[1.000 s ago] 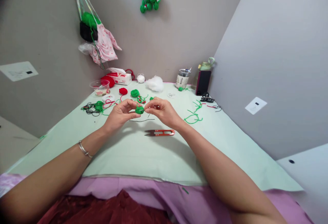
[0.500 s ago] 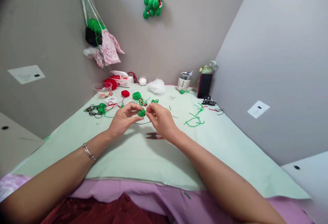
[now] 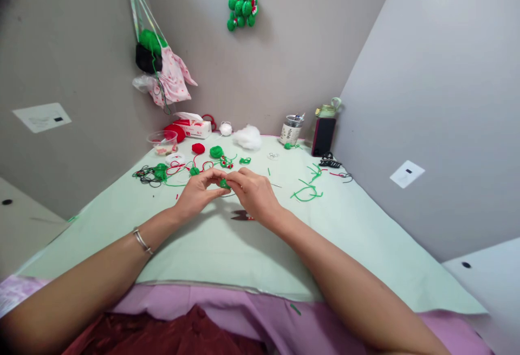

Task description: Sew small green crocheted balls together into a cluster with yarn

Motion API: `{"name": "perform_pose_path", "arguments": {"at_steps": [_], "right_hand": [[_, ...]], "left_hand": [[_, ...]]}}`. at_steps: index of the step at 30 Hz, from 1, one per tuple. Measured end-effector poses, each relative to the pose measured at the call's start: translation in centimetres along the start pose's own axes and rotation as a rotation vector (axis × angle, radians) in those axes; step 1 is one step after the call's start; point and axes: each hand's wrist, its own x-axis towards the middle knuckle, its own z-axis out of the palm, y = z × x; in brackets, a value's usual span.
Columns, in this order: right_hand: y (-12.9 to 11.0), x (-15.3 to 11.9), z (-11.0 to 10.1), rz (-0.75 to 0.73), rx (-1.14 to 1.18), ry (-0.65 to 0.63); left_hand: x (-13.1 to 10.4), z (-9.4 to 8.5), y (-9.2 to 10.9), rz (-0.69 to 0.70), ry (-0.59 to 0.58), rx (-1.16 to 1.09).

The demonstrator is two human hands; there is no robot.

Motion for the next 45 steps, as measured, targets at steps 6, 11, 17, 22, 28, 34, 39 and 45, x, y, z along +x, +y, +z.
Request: {"name": "perform_pose_path", "arguments": {"at_steps": [6,11,17,22,28,34,39,45], "right_hand": [[-1.2,0.5,-0.6,0.145,0.287,0.134],[-1.6,1.3,-2.1,0.466,0.824,-0.119],[-1.9,2.0,-3.9,0.411,1.141,-0.078],[-0.8,2.4,-4.3,0.505,1.21,0.033],[0.6,2.6,-4.3,0.589,1.14,0.106],[0.9,2.5,-4.0,0.636,1.131,0.153],[0.8,2.6,-4.1,0.58,1.131,0.176],[-0.7,2.3,-4.2,0.479,1.153,0.061]], "left_hand": [[-0.2,0.1,0.5,-0.05,-0.043,0.07],[-0.2,0.2,-0.3,-0.049,-0.079,0.059],[-0.3,0.4,-0.5,-0.073,-0.073,0.059],[-0.3,0.3,0.5,-0.141,-0.063,-0.003],[-0.1,-0.4,0.8,-0.167,-0.2,-0.048],[-0.2,-0.7,1.2,-0.153,-0.359,-0.114],[-0.5,0.0,1.0,-0.16,-0.302,-0.145],[-0.6,0.2,1.5,-0.225,-0.299,-0.131]]}}
